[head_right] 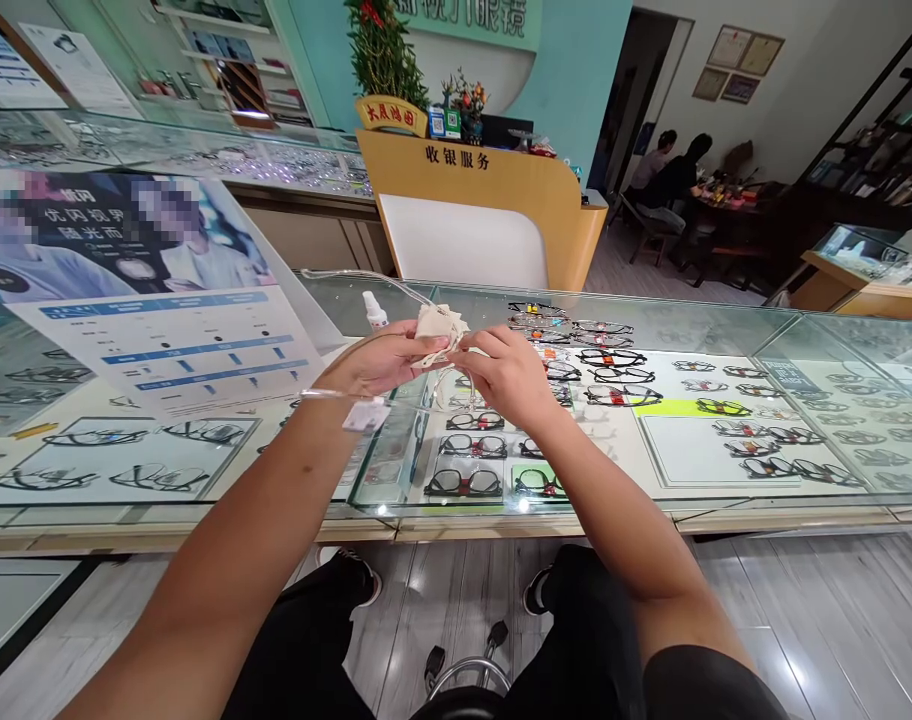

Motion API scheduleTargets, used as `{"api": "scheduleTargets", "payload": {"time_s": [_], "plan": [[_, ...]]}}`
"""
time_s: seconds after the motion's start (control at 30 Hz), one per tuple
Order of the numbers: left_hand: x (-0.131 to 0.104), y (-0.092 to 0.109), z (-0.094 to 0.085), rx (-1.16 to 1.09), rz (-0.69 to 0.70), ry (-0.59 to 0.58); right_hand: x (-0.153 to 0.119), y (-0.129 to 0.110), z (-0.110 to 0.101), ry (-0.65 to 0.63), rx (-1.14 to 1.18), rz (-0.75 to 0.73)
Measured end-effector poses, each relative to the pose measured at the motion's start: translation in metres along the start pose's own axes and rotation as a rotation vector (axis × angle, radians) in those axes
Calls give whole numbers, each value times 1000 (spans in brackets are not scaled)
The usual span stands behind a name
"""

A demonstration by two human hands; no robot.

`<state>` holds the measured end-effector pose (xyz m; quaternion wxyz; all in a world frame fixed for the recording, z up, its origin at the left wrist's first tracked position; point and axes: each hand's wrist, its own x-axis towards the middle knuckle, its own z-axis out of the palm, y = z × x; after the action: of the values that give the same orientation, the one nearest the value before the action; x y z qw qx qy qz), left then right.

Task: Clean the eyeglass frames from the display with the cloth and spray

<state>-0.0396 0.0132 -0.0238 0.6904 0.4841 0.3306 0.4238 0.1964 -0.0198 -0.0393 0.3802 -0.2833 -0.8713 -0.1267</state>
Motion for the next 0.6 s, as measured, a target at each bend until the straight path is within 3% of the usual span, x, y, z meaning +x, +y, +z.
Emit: {"api": "scheduleTargets", "payload": {"time_s": [0.2, 0.37, 0.6], "plan": [[3, -9, 14, -37, -10, 120, 1, -6, 1, 12, -23, -16], [13, -19, 21, -78, 21, 197, 0, -9, 4, 101, -6, -23], [12, -11, 14, -113, -31, 38, 1, -8, 5, 324, 172, 105]]}}
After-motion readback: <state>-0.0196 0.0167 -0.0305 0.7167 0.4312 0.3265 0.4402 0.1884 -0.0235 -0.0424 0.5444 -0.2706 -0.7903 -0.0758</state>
